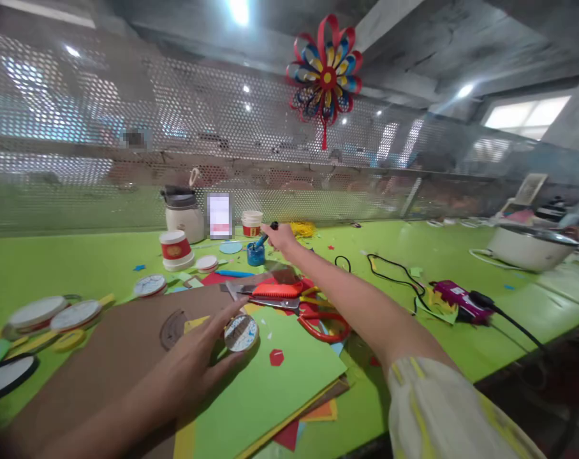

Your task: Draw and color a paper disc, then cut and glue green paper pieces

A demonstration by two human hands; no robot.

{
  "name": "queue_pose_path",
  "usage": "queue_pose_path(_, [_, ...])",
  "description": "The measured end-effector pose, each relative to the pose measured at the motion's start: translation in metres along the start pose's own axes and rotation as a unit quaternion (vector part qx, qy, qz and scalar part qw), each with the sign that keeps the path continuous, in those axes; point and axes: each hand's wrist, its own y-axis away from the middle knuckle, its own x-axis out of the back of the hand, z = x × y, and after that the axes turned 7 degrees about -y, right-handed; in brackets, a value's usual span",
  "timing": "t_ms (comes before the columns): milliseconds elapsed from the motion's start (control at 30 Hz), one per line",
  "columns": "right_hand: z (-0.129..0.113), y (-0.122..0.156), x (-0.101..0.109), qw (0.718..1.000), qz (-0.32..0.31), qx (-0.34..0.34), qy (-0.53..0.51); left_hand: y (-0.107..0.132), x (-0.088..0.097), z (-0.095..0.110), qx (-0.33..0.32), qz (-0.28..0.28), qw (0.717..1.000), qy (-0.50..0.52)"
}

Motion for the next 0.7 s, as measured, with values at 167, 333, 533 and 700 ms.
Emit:
queue_pose_path(167, [0.019,-0.019,0.001,0.997,-0.039,-0.057,0.043,0.0,-0.003,-0.003,-0.003,-0.002,1.0,0.008])
queue_pose_path(333, [0.041,-0.017,0.008,0.994,-0.065,-0.052,0.066,-0.001,-0.004,-0.005,-0.004,0.012,1.0,-0.011])
queue_pose_path(533, [0.052,-0.024,-0.024,0.996,-0.037,0.015,0.074,0.0,-0.009,-0.009,-0.029,0.062,0.997,-0.022])
queue_pose_path(700, [0.054,-0.03,-0.033,0.996,-0.002,0.041,0.076,0.002,-0.012,-0.012,-0.026,0.088,0.995,-0.028])
